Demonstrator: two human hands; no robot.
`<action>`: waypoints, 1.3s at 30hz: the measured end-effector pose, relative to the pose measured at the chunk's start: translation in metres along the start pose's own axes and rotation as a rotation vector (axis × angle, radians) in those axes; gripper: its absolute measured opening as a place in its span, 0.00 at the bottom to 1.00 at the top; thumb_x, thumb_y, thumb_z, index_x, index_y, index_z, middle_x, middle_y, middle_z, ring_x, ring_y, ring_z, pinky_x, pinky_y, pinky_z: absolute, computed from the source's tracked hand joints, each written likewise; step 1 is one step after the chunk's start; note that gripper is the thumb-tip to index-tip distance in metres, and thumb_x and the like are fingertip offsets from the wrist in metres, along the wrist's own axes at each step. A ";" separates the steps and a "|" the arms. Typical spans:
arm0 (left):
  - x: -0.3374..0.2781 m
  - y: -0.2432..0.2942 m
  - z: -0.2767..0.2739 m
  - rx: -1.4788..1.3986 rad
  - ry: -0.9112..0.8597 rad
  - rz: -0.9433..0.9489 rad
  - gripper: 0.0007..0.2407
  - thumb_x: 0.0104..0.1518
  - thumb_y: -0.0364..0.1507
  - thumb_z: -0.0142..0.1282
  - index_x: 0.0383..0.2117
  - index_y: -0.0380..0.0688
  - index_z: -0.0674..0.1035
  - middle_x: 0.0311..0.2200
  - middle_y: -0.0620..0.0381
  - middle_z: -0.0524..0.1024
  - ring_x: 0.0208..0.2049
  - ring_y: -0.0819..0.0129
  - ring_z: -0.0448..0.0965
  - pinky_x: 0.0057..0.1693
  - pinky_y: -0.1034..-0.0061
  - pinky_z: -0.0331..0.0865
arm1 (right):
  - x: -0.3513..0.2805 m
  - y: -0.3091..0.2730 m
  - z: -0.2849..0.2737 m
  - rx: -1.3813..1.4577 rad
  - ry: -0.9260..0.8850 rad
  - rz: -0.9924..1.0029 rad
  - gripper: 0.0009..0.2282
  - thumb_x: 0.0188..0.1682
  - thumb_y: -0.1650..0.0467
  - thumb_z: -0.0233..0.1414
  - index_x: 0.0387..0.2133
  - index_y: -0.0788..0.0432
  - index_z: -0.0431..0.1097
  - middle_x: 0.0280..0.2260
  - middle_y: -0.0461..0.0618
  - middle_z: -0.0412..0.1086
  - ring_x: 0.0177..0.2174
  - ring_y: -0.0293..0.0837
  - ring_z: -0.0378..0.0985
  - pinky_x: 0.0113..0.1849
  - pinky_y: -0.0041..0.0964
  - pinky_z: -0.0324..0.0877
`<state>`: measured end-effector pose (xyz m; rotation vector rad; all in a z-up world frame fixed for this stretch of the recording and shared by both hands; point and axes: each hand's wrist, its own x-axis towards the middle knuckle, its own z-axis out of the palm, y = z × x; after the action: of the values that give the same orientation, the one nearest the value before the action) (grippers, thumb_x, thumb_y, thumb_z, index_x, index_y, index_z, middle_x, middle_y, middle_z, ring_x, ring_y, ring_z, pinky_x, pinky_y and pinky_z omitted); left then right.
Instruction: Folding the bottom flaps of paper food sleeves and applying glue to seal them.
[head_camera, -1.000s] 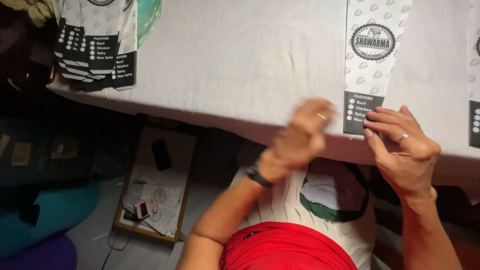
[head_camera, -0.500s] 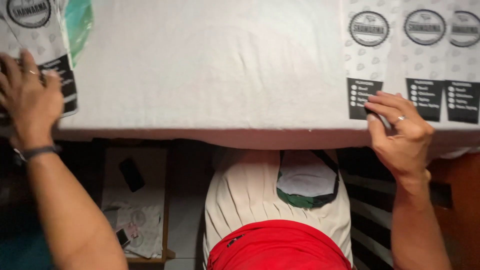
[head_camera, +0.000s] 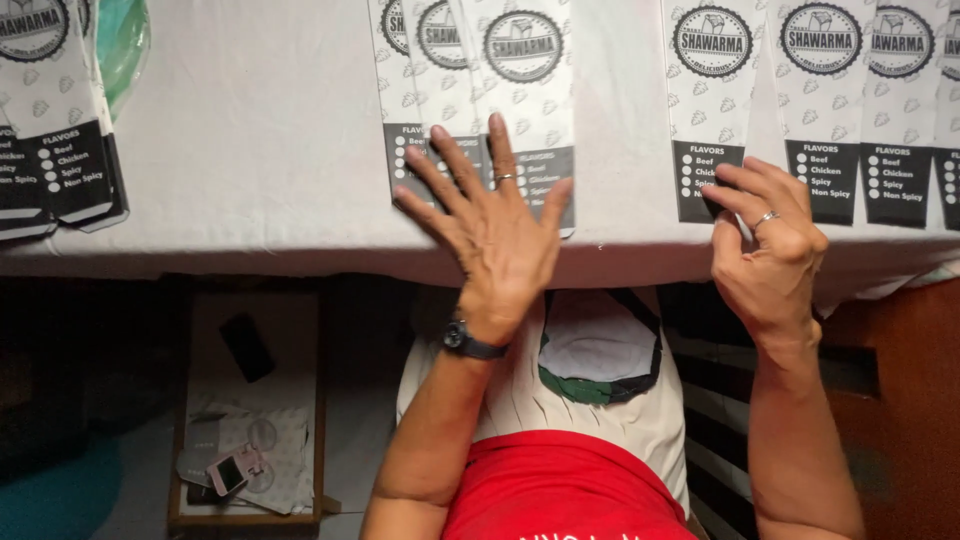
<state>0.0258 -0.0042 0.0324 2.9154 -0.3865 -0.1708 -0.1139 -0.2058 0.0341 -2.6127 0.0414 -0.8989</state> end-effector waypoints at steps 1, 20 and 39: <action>-0.004 0.005 0.000 -0.044 0.020 0.010 0.39 0.61 0.64 0.24 0.73 0.59 0.35 0.70 0.30 0.19 0.70 0.28 0.16 0.65 0.27 0.11 | 0.000 0.000 0.002 -0.043 0.038 -0.027 0.17 0.45 0.90 0.47 0.43 0.75 0.79 0.48 0.69 0.76 0.54 0.67 0.74 0.56 0.56 0.72; 0.010 -0.068 0.014 -0.287 0.678 0.469 0.16 0.51 0.14 0.53 0.47 0.32 0.83 0.53 0.42 0.78 0.58 0.38 0.69 0.66 0.43 0.59 | 0.006 -0.029 0.026 0.206 -0.136 -0.274 0.13 0.53 0.81 0.57 0.50 0.73 0.68 0.52 0.68 0.69 0.55 0.66 0.72 0.63 0.69 0.60; -0.025 -0.018 0.024 -0.415 0.647 0.725 0.11 0.61 0.30 0.66 0.43 0.37 0.81 0.52 0.44 0.76 0.58 0.43 0.71 0.68 0.41 0.52 | 0.007 -0.018 0.026 0.216 -0.091 -0.292 0.09 0.53 0.80 0.57 0.44 0.75 0.69 0.47 0.70 0.69 0.51 0.67 0.74 0.61 0.74 0.61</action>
<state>0.0025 0.0151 0.0079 2.0936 -1.0719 0.6822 -0.0944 -0.1817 0.0262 -2.4893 -0.4464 -0.8236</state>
